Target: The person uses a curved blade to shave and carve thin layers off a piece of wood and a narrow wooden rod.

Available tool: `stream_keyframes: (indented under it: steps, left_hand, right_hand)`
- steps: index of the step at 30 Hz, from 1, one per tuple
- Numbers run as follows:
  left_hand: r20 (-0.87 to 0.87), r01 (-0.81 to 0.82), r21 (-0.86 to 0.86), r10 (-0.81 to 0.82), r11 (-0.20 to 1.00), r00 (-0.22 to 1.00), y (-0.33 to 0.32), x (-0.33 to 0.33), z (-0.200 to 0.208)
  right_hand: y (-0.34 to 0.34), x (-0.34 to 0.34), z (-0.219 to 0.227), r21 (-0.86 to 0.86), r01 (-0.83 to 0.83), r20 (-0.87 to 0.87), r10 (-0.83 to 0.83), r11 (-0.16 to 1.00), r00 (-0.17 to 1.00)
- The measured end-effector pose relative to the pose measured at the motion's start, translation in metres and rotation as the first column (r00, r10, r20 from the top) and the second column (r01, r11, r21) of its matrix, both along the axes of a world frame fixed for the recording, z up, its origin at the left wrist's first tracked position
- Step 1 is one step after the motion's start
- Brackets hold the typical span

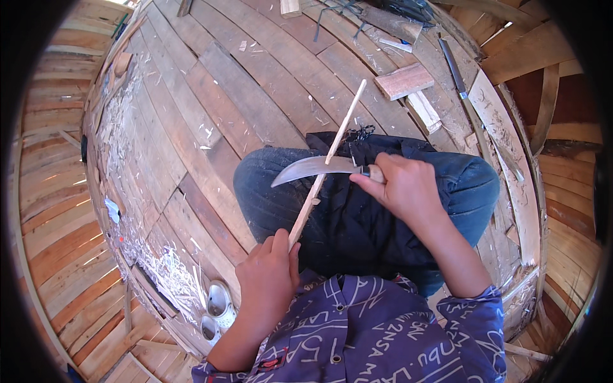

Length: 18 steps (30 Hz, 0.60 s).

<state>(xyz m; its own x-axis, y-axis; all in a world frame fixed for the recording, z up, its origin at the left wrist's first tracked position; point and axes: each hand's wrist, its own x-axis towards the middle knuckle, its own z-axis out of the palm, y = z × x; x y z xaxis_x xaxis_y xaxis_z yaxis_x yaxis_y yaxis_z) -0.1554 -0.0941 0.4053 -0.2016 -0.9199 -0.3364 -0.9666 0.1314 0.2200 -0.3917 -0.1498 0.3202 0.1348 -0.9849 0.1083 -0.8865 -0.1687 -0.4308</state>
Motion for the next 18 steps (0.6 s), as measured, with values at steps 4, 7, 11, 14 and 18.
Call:
stream_keyframes:
  steps: [4,7,11,14,18]
  left_hand:
    - [-0.042,-0.016,0.002,0.016,1.000,0.999,-0.002,0.003,-0.001]
    - [-0.059,-0.037,0.036,0.039,0.999,0.998,0.009,0.014,0.000]
    - [-0.033,-0.031,0.039,0.033,0.999,0.999,0.008,0.006,-0.005]
    - [-0.050,-0.048,0.047,0.050,0.998,0.997,0.001,0.003,-0.004]
    - [-0.037,-0.031,0.038,0.033,0.999,0.999,0.004,0.000,-0.003]
  right_hand:
    - [-0.025,-0.027,-0.025,-0.071,0.081,-0.267,-0.097,0.994,0.959]
    - [-0.056,-0.142,-0.043,0.019,0.761,-0.038,-0.760,0.648,0.649]
    - [-0.033,-0.132,-0.012,0.111,0.573,0.047,-0.580,0.812,0.813]
    - [-0.012,-0.065,0.017,0.180,0.342,0.137,-0.368,0.922,0.920]
    - [0.018,0.000,0.006,0.114,-0.034,0.300,-0.002,0.993,0.954]
